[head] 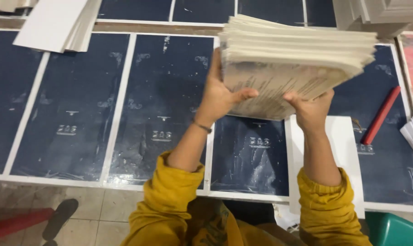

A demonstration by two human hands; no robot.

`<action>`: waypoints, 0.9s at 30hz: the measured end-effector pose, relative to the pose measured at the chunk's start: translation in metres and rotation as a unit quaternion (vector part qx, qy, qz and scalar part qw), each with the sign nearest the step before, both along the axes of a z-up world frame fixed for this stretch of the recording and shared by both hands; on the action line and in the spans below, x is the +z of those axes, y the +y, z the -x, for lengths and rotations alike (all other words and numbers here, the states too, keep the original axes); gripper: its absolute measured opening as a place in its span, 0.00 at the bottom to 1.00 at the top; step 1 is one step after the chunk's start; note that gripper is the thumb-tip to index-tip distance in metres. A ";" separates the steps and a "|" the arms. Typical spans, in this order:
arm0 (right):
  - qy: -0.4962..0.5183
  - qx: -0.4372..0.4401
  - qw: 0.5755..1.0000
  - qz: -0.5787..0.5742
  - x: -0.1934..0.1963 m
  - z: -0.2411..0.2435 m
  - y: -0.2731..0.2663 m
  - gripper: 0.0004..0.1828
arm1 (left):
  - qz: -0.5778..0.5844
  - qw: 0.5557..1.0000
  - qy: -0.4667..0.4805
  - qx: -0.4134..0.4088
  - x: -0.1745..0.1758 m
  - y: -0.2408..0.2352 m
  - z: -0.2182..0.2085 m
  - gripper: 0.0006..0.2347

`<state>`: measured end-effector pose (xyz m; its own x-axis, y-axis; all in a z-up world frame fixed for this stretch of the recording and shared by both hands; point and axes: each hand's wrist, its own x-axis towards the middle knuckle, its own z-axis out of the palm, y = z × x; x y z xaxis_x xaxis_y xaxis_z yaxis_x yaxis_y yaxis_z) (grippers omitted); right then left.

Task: Folding paper invitation inserts and stacking them on a work table.

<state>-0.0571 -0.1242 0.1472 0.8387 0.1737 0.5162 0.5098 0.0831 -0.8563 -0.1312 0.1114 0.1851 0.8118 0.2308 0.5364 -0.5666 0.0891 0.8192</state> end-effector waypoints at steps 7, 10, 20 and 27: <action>0.031 0.115 0.993 -0.017 0.011 -0.003 0.016 0.49 | -0.195 0.962 -0.085 0.174 0.046 0.032 0.024 0.47; -0.039 0.048 0.998 0.017 0.008 0.005 0.029 0.41 | -0.169 0.965 -0.115 0.162 0.053 0.030 0.024 0.39; 0.009 0.062 0.993 0.105 -0.038 -0.005 0.012 0.36 | -0.152 0.975 -0.081 0.141 0.036 0.030 0.027 0.46; -0.255 0.084 0.960 0.086 0.107 0.047 0.024 0.54 | -0.022 0.996 0.046 0.077 -0.009 0.025 0.029 0.40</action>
<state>-0.1040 -0.1000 0.2545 0.4382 0.4033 0.8033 0.8574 0.0809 -0.5083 -0.1603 0.1363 0.1757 0.8145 0.3350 0.4736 -0.4929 -0.0307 0.8695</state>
